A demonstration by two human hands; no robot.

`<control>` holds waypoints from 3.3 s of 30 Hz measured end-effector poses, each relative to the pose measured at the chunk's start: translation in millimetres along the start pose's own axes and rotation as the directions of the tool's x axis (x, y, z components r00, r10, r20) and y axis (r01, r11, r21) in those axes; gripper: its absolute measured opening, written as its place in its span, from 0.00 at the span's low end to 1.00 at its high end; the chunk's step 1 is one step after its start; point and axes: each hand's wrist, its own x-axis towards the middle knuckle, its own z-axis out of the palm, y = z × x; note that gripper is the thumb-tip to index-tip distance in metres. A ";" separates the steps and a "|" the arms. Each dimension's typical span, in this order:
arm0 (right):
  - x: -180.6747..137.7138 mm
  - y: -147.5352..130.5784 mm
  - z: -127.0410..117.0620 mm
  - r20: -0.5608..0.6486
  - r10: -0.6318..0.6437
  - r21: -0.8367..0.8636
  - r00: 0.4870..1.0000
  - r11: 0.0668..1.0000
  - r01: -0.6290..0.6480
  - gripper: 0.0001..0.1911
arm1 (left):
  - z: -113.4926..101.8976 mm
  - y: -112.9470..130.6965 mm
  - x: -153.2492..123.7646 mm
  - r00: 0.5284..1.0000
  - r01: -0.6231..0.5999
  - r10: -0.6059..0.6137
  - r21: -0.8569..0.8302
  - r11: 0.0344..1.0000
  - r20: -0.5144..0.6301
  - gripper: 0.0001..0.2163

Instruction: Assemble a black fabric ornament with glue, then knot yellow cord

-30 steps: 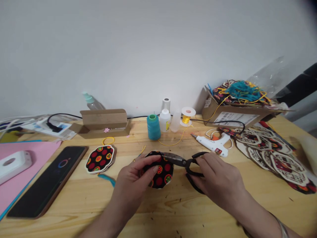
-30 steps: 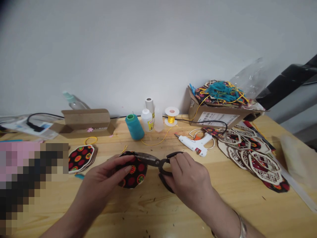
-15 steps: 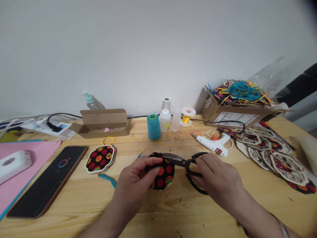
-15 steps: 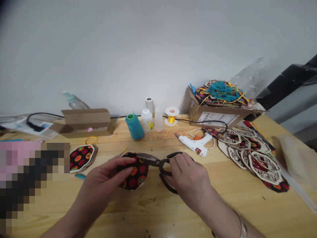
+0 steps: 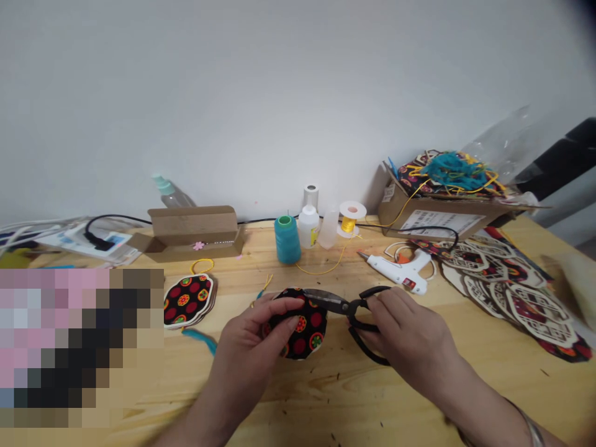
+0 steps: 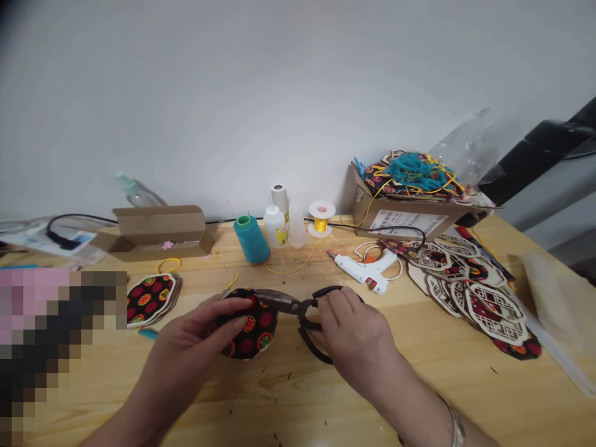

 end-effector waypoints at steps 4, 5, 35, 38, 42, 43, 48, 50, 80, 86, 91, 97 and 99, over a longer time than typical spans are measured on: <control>-1.0 -1.3 -0.3 0.004 0.003 -0.011 1.000 1.000 -0.003 0.15 | 0.2 1.1 -0.5 1.000 -0.009 0.009 0.001 1.000 -0.024 0.07; -0.9 -1.5 -0.1 0.000 0.004 -0.011 1.000 1.000 -0.004 0.15 | 0.4 1.3 -0.5 1.000 -0.014 0.014 0.003 1.000 -0.027 0.07; -1.0 -2.3 -2.0 -0.028 0.016 0.055 0.999 0.998 -0.014 0.15 | 0.7 0.1 -2.2 0.998 -0.056 0.056 -0.020 0.998 -0.027 0.07; -1.4 0.3 -0.2 -0.017 0.110 0.107 0.994 0.988 -0.108 0.14 | 0.4 0.3 -2.2 0.999 -0.037 0.036 -0.045 0.998 -0.033 0.07; 1.4 2.3 -2.3 0.087 0.255 0.224 0.963 0.937 -0.269 0.10 | 0.1 1.9 -2.5 0.999 -0.020 0.019 -0.037 0.999 -0.039 0.07; 2.4 1.8 -3.8 0.105 0.260 0.231 0.960 0.932 -0.278 0.11 | 0.3 2.4 -2.6 0.999 -0.018 0.017 -0.039 0.999 -0.043 0.07; 4.1 -2.8 -9.0 0.071 0.225 0.189 0.972 0.954 -0.234 0.15 | 1.4 3.5 -2.8 0.999 -0.007 0.005 -0.061 0.998 -0.046 0.07; 3.1 -3.7 -8.3 0.035 0.186 0.176 0.982 0.966 -0.189 0.14 | 2.0 3.7 -2.8 0.999 -0.004 0.001 -0.055 0.998 -0.052 0.07; -2.5 -1.9 0.5 -0.055 0.046 -0.008 0.997 0.999 -0.047 0.13 | 3.0 -0.8 -1.8 0.998 -0.004 0.000 -0.066 0.998 -0.059 0.05; -2.1 -3.1 1.2 -0.070 0.033 -0.057 0.997 0.998 -0.037 0.14 | 1.5 -4.8 -1.0 0.998 -0.049 0.048 -0.035 0.998 -0.040 0.05; -2.2 -4.8 1.7 -0.078 0.037 -0.071 0.996 0.997 -0.043 0.16 | 1.4 -6.7 -1.1 0.993 -0.113 0.113 0.016 0.993 -0.036 0.05; -0.7 -6.0 -1.8 -0.102 0.025 -0.082 0.994 0.996 -0.033 0.16 | 1.0 -8.3 -2.9 0.992 -0.123 0.124 0.025 0.992 -0.035 0.05; -0.6 -5.9 -2.3 -0.114 0.023 -0.089 0.993 0.995 -0.033 0.16 | 1.2 -8.2 -2.4 0.991 -0.129 0.130 0.027 0.991 -0.041 0.06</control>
